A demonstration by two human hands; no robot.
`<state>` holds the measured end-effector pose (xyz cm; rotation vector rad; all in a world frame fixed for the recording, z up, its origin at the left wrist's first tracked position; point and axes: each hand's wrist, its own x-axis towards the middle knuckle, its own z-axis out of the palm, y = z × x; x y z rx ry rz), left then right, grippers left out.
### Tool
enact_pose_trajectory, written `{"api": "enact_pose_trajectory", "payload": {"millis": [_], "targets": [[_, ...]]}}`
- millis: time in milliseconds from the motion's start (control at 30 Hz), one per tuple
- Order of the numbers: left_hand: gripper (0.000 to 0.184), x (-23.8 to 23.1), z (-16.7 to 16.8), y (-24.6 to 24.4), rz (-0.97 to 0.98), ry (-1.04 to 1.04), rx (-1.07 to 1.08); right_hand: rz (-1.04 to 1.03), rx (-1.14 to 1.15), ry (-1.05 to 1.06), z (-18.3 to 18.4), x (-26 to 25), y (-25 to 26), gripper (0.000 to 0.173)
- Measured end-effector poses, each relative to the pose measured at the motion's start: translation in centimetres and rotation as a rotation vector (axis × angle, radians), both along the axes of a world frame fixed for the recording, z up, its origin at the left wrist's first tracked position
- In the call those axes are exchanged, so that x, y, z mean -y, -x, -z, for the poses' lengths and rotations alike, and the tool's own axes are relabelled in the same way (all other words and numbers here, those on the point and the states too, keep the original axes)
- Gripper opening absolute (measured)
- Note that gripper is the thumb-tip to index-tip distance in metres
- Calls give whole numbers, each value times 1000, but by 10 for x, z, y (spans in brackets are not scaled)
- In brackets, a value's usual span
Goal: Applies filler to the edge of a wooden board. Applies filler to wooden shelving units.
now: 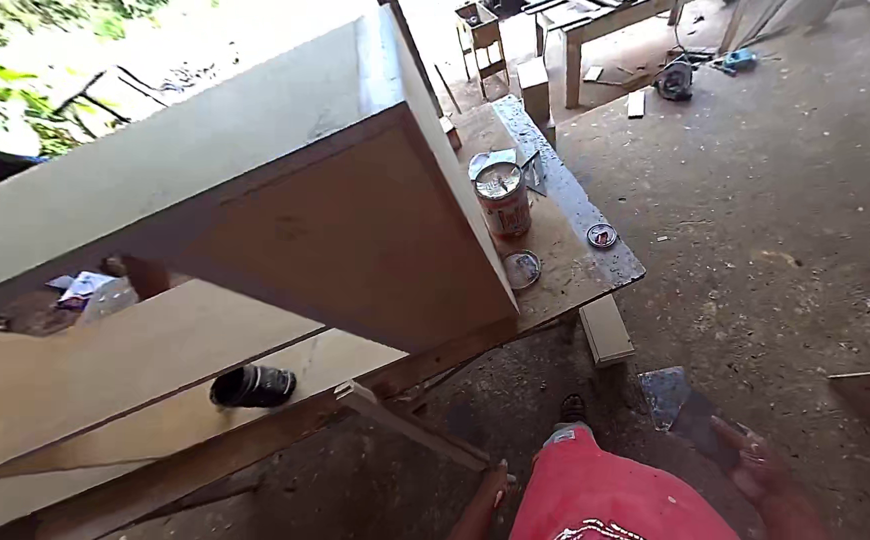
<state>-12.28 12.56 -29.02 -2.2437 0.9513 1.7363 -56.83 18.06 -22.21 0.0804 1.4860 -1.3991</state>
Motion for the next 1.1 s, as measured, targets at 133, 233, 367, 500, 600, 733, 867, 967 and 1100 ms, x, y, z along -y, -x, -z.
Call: {"api": "enact_pose_trajectory", "payload": {"millis": [133,233,367,500,600,733,867,967,1100], "targets": [[63,62,-49,73,189,-1,-331,166,-30,-26,-6,26,42,28],[68,148,-71,149,300,48,-312,194,-72,-17,-35,56,69,29],[62,272,-129,265,482,245,-589,122,-111,102,-55,114,116,29],[65,318,-156,402,515,270,-816,17,-54,216,-57,181,182,32],[51,329,-143,500,141,115,-957,-27,42,301,-58,229,252,23],[32,347,-145,602,-204,12,-975,-182,54,285,-71,272,347,20],[27,395,-145,658,-131,262,-853,-264,-21,234,-83,308,437,19],[25,437,-152,672,103,434,-749,-297,-15,354,-97,345,483,18],[28,504,-149,680,256,521,-596,-452,-117,441,-110,423,546,21]]}}
